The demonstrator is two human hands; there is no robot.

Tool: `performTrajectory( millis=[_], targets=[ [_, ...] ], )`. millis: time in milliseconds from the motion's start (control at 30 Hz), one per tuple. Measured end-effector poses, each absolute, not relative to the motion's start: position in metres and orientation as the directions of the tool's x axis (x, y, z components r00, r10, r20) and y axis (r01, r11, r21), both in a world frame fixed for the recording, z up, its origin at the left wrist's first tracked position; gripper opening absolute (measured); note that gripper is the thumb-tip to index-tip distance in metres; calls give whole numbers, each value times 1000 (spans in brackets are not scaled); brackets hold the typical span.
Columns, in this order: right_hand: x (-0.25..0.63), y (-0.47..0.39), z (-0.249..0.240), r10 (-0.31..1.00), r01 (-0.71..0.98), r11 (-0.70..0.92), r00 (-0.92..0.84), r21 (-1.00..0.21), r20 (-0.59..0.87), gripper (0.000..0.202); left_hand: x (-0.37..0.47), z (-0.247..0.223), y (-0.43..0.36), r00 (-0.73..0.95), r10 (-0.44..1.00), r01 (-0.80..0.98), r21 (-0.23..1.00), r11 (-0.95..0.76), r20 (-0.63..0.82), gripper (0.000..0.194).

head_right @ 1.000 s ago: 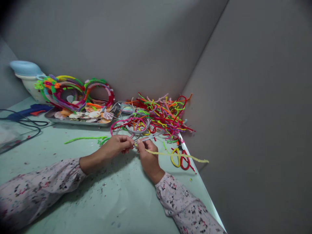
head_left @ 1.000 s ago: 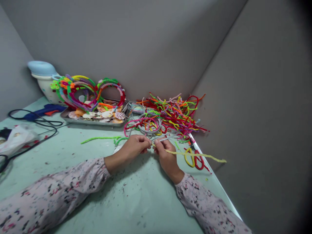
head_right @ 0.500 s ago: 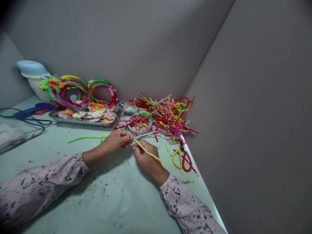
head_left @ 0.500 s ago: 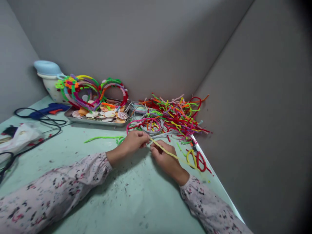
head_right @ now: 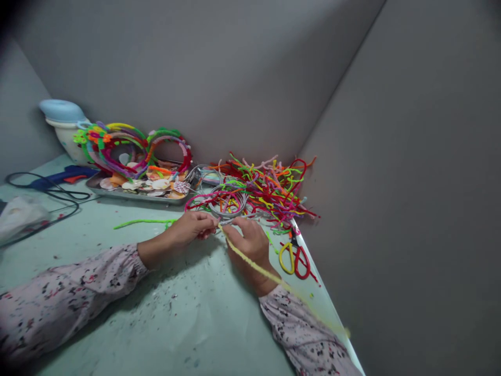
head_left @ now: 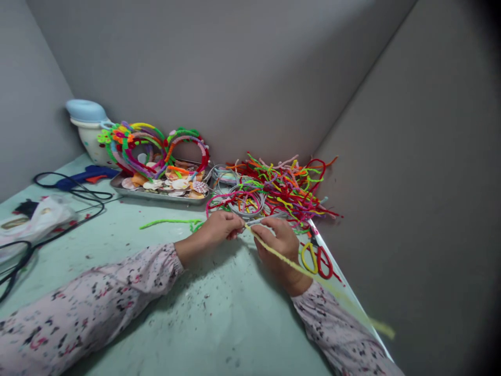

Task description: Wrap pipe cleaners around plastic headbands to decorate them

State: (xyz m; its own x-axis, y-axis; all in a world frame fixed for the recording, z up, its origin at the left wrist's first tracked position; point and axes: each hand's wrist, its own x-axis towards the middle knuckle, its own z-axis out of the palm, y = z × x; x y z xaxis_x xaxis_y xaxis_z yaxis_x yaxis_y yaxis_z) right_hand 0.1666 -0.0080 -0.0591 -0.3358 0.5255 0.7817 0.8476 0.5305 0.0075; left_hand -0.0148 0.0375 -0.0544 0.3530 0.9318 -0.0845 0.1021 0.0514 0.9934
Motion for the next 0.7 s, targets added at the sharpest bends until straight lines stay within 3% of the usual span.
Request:
performTrajectory(
  millis=[100,400,700],
  targets=[
    [171,-5,-56,499,817,574,-409,62,764,16,-14,-53,36,373,924,116,992,42,-83,17],
    [171,1,-47,551,769,639,-463,6,694,13,-13,-50,32,389,918,127,992,25,-73,14],
    [170,3,-49,618,725,666,-404,-175,674,14,-12,-52,29,385,921,156,988,8,-68,13]
  ],
)
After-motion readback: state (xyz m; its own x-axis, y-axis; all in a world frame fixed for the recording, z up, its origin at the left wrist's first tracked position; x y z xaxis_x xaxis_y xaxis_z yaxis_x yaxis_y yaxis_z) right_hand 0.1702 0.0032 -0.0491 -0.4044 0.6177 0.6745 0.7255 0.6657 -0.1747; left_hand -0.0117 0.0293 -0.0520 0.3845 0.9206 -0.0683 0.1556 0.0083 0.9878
